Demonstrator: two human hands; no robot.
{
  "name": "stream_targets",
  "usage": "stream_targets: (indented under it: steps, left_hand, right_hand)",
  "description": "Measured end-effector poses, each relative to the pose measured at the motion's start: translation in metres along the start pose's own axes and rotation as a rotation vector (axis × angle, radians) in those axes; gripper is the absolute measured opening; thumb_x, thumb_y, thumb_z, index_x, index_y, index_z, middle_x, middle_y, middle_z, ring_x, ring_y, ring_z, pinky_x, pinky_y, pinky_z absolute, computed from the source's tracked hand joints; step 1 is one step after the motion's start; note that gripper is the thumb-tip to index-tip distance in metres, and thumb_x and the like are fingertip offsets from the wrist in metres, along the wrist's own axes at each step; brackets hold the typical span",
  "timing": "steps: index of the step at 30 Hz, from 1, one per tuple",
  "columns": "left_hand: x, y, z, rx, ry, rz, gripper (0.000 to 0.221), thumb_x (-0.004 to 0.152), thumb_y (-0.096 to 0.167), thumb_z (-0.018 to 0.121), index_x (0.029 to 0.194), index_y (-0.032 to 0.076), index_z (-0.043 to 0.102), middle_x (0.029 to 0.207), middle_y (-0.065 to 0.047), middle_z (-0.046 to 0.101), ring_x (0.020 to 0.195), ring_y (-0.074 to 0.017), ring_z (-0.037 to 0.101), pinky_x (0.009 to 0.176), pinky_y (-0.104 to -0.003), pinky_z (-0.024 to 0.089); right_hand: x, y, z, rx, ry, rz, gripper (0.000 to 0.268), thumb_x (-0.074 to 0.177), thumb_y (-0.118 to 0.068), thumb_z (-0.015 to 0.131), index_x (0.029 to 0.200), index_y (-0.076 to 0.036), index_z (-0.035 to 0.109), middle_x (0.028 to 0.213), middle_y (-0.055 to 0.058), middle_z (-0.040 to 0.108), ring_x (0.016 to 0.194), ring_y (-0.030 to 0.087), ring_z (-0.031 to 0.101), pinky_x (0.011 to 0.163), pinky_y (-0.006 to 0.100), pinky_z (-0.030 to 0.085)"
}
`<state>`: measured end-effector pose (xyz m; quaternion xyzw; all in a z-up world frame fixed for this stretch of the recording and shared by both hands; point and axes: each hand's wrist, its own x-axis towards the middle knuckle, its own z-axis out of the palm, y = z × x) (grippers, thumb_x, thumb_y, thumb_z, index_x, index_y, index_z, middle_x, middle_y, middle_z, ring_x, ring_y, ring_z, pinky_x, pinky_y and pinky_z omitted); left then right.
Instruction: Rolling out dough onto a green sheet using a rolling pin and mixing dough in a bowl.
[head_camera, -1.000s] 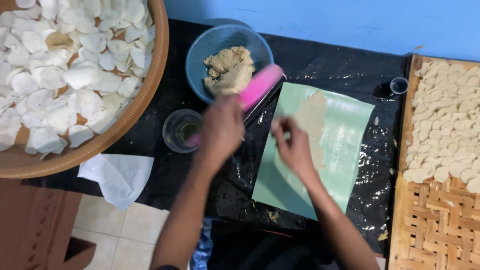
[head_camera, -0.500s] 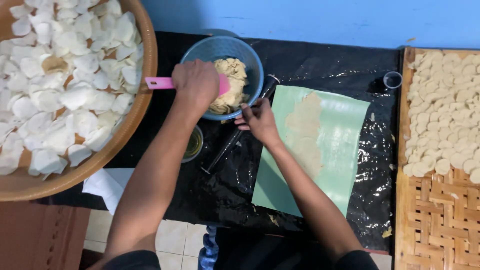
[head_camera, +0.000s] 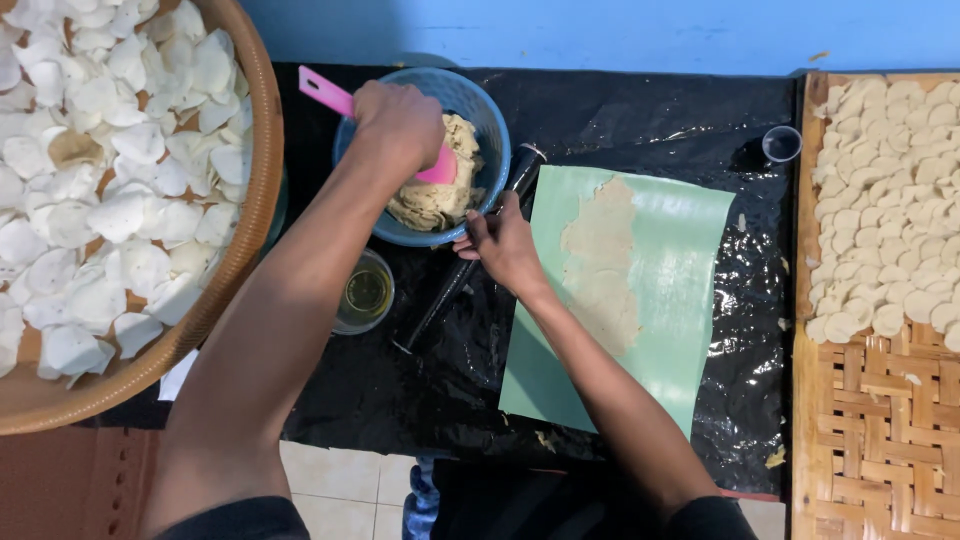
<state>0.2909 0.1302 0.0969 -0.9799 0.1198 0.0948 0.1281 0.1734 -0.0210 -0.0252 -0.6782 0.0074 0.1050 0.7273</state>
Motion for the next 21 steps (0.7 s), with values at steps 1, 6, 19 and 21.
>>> stream_targets:
  steps: [1, 6, 19, 21]
  left_hand:
    - [0.002, 0.002, -0.001, -0.001, -0.002, 0.0, 0.022, 0.089, 0.019, 0.065, 0.101, 0.014, 0.083, 0.103, -0.014, 0.079, 0.098, -0.0303, 0.075, 0.075, -0.046, 0.057]
    - [0.021, 0.016, 0.013, 0.001, -0.025, -0.003, 0.026, 0.085, 0.019, 0.066, 0.105, 0.015, 0.081, 0.107, -0.014, 0.076, 0.098, -0.0312, 0.075, 0.074, -0.045, 0.057]
    - [0.017, 0.02, 0.005, -0.143, -0.011, 0.006, 0.025, 0.078, 0.023, 0.072, 0.099, 0.014, 0.082, 0.102, -0.012, 0.077, 0.096, -0.0288, 0.073, 0.074, -0.041, 0.055]
    - [-0.001, 0.013, -0.018, -0.17, 0.124, -0.052, 0.023, 0.081, 0.024, 0.072, 0.097, 0.012, 0.083, 0.1, -0.014, 0.079, 0.094, -0.0299, 0.075, 0.074, -0.041, 0.056]
  right_hand:
    - [0.001, 0.0, 0.0, 0.0, 0.0, 0.002, 0.029, 0.104, -0.012, 0.054, 0.118, 0.004, 0.034, 0.086, 0.02, 0.072, 0.072, 0.024, 0.077, 0.061, 0.035, 0.067]
    - [-0.001, -0.001, -0.002, -0.008, -0.022, -0.002, 0.027, 0.104, -0.01, 0.054, 0.117, 0.005, 0.035, 0.086, 0.021, 0.072, 0.072, 0.024, 0.077, 0.062, 0.034, 0.067]
    - [0.003, 0.008, 0.0, 0.034, 0.004, 0.025, 0.03, 0.103, -0.011, 0.054, 0.118, 0.004, 0.033, 0.086, 0.021, 0.069, 0.071, 0.024, 0.076, 0.061, 0.036, 0.067]
    - [0.004, 0.015, 0.001, 0.028, -0.009, 0.018, 0.032, 0.104, -0.012, 0.054, 0.119, 0.004, 0.031, 0.085, 0.021, 0.07, 0.071, 0.024, 0.075, 0.062, 0.036, 0.067]
